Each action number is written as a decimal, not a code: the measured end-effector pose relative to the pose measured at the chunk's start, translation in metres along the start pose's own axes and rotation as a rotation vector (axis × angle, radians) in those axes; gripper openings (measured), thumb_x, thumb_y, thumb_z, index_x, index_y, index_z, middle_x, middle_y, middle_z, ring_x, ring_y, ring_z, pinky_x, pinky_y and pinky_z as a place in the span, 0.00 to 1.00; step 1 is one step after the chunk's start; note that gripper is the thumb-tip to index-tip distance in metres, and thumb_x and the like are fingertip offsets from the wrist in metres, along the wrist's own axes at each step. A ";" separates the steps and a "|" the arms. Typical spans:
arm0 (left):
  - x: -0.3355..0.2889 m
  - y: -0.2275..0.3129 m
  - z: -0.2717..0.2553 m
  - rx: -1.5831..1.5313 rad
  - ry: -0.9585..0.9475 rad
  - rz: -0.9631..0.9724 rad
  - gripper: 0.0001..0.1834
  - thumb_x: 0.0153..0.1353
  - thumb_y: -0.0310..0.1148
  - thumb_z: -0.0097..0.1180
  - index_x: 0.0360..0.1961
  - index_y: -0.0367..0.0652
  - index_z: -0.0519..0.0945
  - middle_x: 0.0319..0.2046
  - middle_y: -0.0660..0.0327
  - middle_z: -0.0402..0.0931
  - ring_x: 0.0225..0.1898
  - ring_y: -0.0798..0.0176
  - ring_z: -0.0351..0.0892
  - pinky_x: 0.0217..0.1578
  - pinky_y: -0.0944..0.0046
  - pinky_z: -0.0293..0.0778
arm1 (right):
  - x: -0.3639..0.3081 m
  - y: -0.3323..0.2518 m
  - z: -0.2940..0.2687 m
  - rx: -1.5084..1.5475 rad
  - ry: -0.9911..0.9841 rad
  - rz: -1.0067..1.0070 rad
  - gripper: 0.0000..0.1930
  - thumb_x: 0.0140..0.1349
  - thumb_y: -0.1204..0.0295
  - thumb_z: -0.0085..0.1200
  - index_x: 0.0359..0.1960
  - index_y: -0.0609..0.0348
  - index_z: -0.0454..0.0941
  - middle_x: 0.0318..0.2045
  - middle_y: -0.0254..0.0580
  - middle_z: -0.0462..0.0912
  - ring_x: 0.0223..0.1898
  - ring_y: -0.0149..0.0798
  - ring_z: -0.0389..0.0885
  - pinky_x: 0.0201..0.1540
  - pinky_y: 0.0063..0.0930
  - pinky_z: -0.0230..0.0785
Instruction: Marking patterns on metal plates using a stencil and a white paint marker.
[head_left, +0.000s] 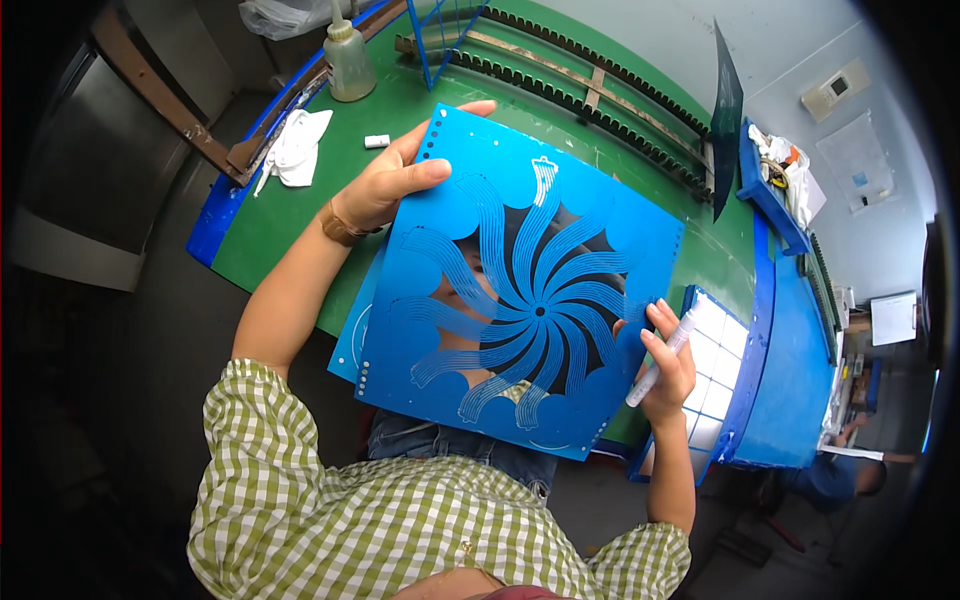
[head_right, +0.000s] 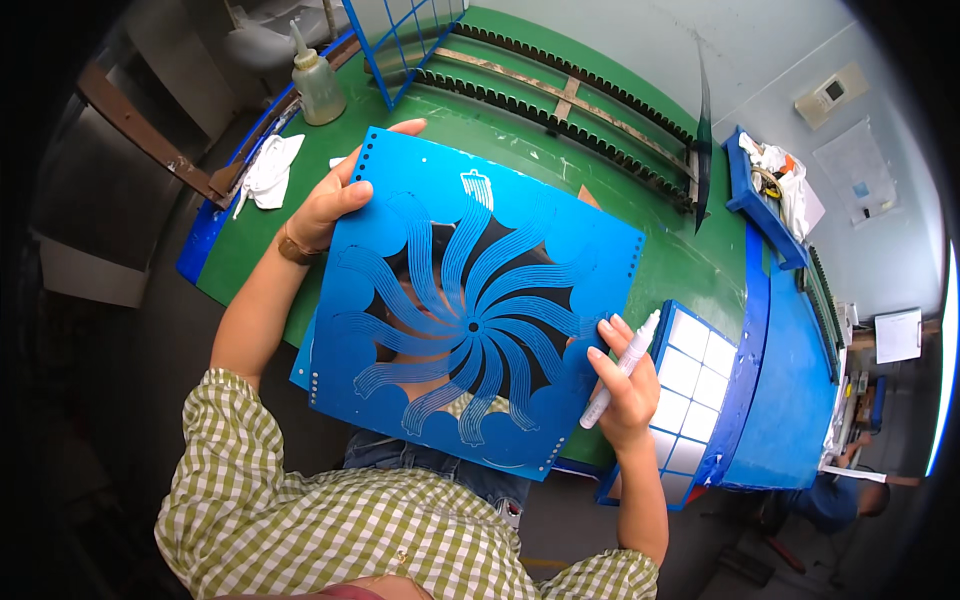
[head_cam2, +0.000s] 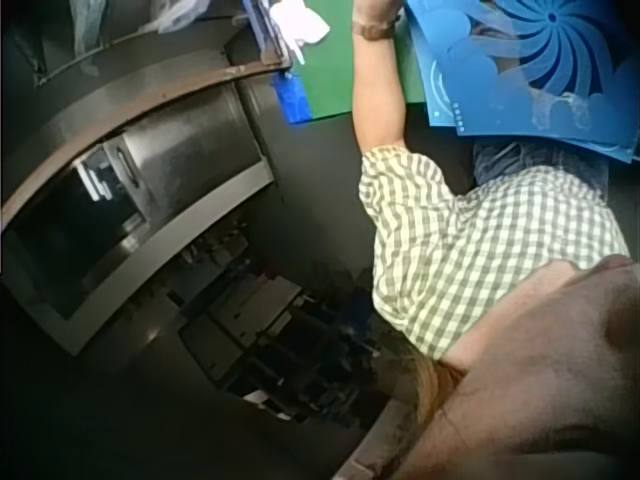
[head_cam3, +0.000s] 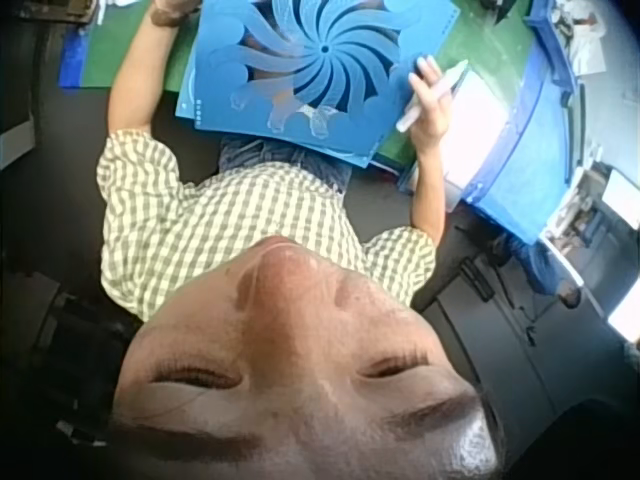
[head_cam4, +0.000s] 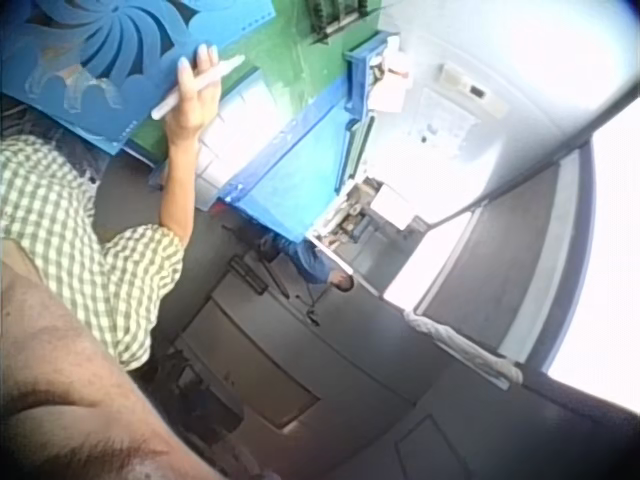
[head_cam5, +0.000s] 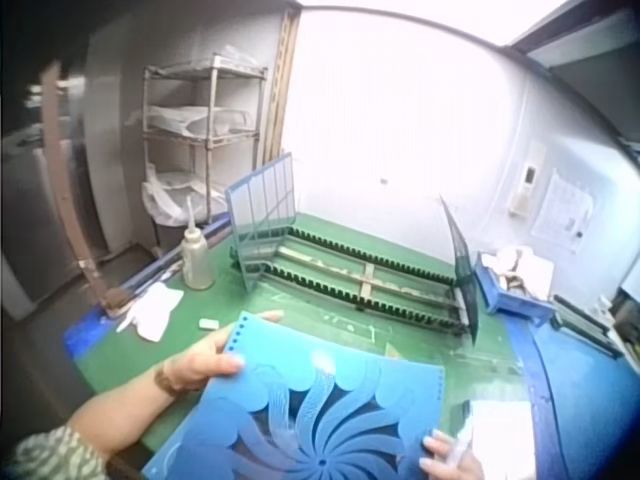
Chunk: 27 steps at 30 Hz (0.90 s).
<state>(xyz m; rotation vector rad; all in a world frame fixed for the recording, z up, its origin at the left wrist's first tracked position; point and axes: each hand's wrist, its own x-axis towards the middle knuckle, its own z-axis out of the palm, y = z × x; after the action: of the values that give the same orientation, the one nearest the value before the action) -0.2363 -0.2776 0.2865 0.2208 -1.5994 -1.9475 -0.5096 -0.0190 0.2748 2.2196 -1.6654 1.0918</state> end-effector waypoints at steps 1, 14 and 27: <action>0.000 0.000 0.000 0.015 0.011 0.003 0.50 0.49 0.52 0.58 0.66 0.40 0.49 0.55 0.51 0.64 0.57 0.57 0.65 0.57 0.57 0.61 | -0.001 -0.001 0.000 -0.002 0.023 0.002 0.17 0.48 0.83 0.53 0.42 0.56 0.75 0.43 0.57 0.78 0.49 0.57 0.75 0.50 0.44 0.69; -0.001 -0.001 -0.002 -0.064 0.009 0.002 0.41 0.54 0.41 0.56 0.66 0.43 0.53 0.52 0.55 0.68 0.55 0.60 0.67 0.57 0.60 0.62 | 0.001 -0.013 -0.007 -0.060 0.047 -0.013 0.17 0.49 0.83 0.53 0.41 0.52 0.74 0.42 0.56 0.79 0.47 0.57 0.77 0.47 0.42 0.71; 0.000 -0.001 -0.003 -0.095 0.038 -0.015 0.43 0.50 0.38 0.56 0.66 0.43 0.51 0.52 0.54 0.67 0.54 0.59 0.68 0.56 0.59 0.63 | 0.011 -0.023 -0.012 -0.060 0.061 -0.046 0.17 0.49 0.82 0.54 0.42 0.53 0.73 0.41 0.56 0.79 0.46 0.57 0.78 0.46 0.43 0.72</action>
<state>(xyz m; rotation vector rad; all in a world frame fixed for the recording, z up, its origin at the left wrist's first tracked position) -0.2349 -0.2799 0.2847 0.2304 -1.4814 -2.0134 -0.4932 -0.0126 0.2974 2.1544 -1.5928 1.0725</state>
